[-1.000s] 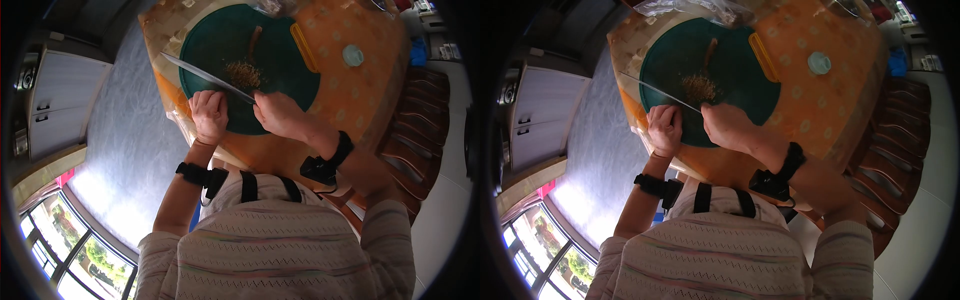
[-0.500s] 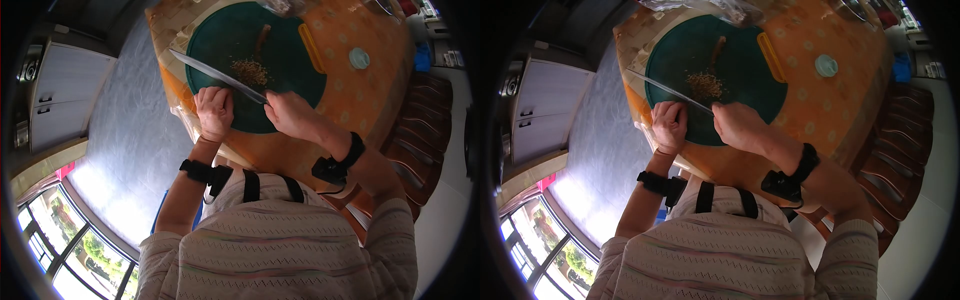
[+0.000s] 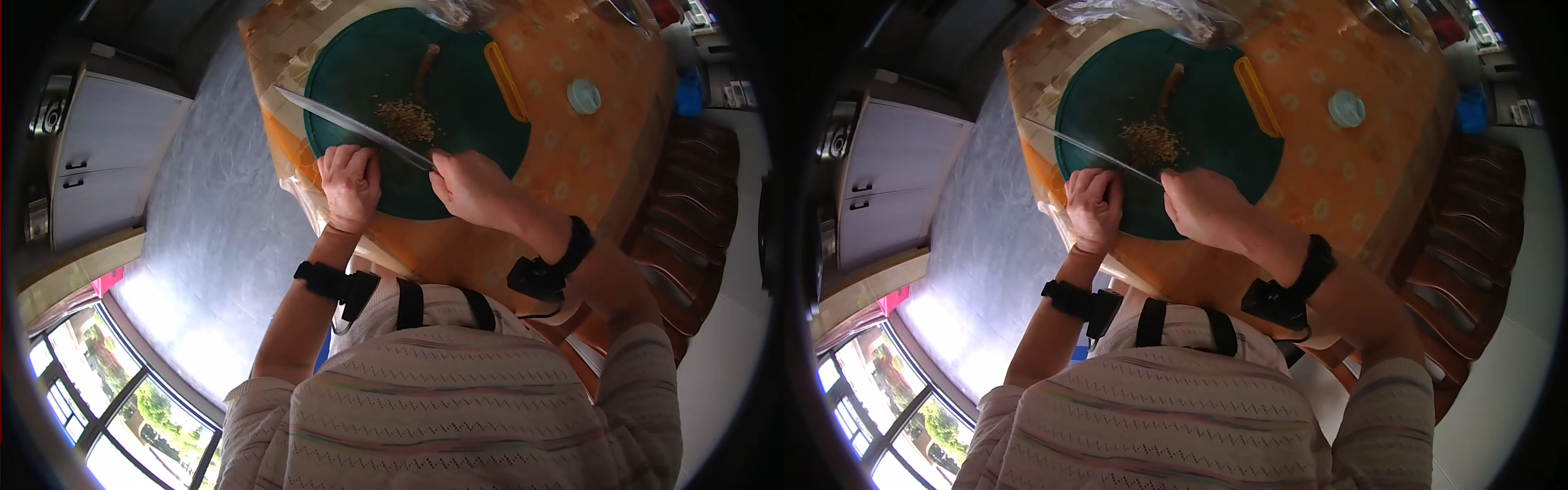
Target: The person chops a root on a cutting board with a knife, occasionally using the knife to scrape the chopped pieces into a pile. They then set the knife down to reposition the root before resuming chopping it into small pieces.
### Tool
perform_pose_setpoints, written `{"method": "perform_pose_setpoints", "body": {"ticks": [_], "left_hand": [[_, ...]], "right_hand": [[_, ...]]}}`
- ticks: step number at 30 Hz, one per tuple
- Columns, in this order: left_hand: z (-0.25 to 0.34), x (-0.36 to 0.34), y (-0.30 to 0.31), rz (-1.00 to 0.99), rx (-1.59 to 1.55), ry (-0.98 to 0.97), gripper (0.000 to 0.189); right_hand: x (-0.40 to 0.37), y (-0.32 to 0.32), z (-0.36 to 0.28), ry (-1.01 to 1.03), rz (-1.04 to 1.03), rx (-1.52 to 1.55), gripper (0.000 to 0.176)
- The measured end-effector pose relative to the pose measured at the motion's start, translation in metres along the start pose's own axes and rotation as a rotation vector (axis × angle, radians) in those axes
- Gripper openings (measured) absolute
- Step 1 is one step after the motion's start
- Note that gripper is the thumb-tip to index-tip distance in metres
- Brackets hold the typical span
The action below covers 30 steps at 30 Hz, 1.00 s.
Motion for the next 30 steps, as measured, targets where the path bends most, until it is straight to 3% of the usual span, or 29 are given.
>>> {"method": "perform_pose_setpoints", "body": {"ticks": [10,30], "left_hand": [[0.001,0.001,-0.001,-0.029,0.021,-0.002,0.010],[0.001,0.001,0.000,-0.040,0.031,0.009,0.011]], "right_hand": [[0.001,-0.014,-0.009,0.060,-0.022,-0.113,0.007],[0.006,-0.016,-0.003,0.036,0.022,-0.027,0.010]]}}
Point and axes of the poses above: each hand's wrist, its own x-axis towards the middle knuckle, its own y-axis out of the back of the hand, z = x × y, the point moved 7 cm from there along x, towards the middle knuckle, and after that the axes turned 10 degrees about z, right-handed, at the moved point
